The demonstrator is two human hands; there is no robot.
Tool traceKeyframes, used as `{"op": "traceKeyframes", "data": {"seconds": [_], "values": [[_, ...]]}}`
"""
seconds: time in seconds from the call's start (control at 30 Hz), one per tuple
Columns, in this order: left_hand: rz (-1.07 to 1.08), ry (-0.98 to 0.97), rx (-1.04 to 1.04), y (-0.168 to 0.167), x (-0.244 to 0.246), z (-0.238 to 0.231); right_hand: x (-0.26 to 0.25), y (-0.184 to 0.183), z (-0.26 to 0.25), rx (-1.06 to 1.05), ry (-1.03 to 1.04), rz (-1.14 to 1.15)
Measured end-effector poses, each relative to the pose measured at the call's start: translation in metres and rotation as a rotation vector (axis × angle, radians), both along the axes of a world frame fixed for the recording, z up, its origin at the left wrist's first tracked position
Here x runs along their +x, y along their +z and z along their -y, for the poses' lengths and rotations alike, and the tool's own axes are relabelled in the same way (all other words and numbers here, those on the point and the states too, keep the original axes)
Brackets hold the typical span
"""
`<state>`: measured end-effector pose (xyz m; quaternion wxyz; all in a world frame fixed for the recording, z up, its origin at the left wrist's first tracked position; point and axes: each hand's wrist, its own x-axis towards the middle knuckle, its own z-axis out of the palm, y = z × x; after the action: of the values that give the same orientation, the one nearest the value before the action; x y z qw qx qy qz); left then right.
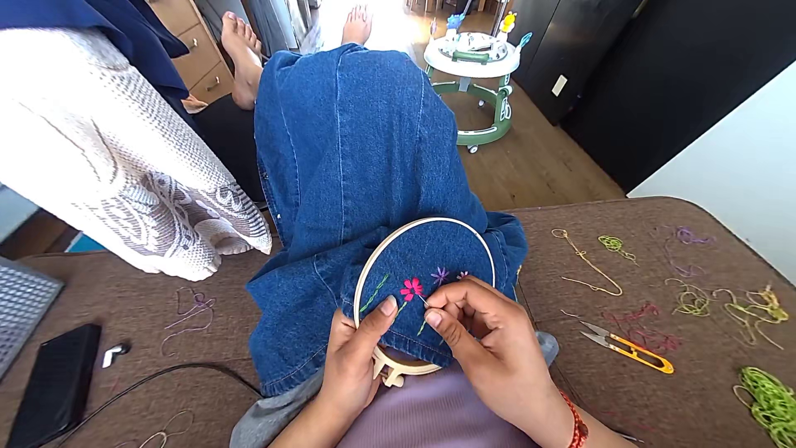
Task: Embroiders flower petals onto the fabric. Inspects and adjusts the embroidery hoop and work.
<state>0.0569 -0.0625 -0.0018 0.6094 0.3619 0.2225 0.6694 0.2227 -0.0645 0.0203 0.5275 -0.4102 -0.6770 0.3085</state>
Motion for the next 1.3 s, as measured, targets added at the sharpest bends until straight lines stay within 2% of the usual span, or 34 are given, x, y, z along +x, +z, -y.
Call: {"op": "traceKeyframes", "data": {"seconds": [0.4, 0.8, 1.03, 1.17, 1.3], "values": [[-0.033, 0.047, 0.008, 0.002, 0.001, 0.002, -0.004, 0.004, -0.005, 0.007, -0.019, -0.001], [0.077, -0.041, -0.104, 0.005, 0.001, 0.003, -0.009, -0.004, -0.006, 0.067, -0.060, -0.035], [0.025, -0.017, 0.025, 0.003, 0.002, 0.003, -0.012, -0.004, -0.006, 0.104, -0.064, -0.074], [-0.114, 0.033, 0.153, -0.002, 0.003, 0.003, -0.011, 0.004, -0.008, 0.102, -0.016, -0.150], [-0.226, 0.065, 0.246, -0.005, 0.003, 0.001, -0.003, 0.021, -0.011, 0.242, -0.103, 0.199]]}}
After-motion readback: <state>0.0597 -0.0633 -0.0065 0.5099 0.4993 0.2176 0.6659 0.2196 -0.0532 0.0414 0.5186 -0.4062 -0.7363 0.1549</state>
